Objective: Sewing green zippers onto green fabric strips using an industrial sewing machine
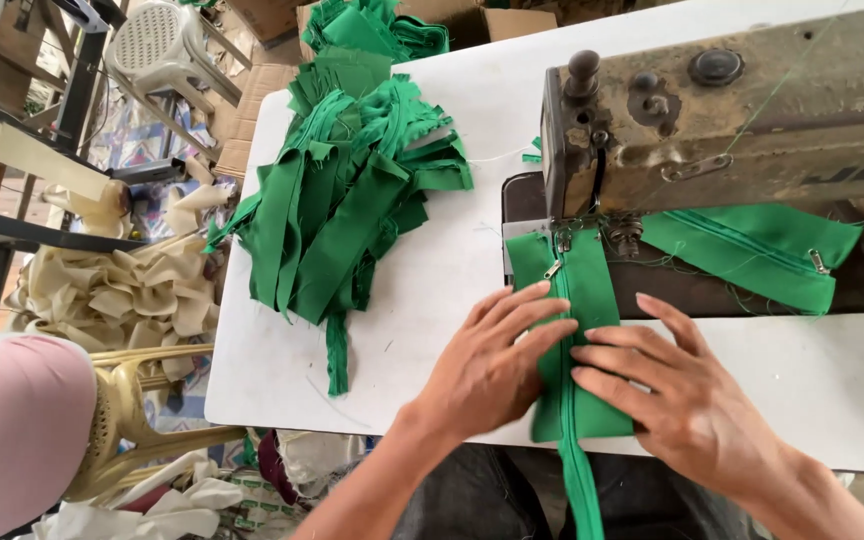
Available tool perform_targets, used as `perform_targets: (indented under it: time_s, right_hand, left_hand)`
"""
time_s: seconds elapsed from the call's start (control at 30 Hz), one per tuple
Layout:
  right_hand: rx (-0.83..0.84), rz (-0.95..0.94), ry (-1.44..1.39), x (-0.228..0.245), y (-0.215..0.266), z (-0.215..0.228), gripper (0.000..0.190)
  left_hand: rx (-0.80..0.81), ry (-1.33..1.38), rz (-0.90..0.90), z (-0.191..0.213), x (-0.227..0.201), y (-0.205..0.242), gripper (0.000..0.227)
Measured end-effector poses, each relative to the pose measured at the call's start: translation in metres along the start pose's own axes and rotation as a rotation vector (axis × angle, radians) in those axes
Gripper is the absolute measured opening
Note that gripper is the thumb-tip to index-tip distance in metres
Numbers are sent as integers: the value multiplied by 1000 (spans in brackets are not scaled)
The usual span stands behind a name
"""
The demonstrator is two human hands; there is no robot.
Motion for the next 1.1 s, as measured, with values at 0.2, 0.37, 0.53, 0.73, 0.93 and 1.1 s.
perform_targets:
  time_s: [0.2,0.37,0.53,0.73,0.93,1.1]
  right_hand:
    - [-80,-64,-132,13,-19,24,41]
    - [-210,-19,-64,13,-42,53,17]
    - [-254,-38,111,-2,-47,64,12]
    - [-279,-42,48,5,-63,78,26]
    - [-289,-65,40,6,-65,77,23]
    - [-307,-79,38,8,-65,76,24]
  left_hand:
    - [-254,205,28,-3,-30,18,59]
    - [-453,143,-44,19,-31,-5,25]
    - [-226,103,-2,39,-19,-21,31]
    - [-292,33,-22,59,-19,-41,25]
    - [-286,183,-56,57,-8,-33,40]
    - [-348,126,-40,56,-14,-36,30]
Point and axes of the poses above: each hand's wrist, its own y-axis away from the middle knuckle, its own z-axis out of the back of the hand, x = y × z, the point moved 2 cm from there along -y, towards the middle knuckle, and after that the axes turned 7 degrees about -z, right-handed, at the moved point
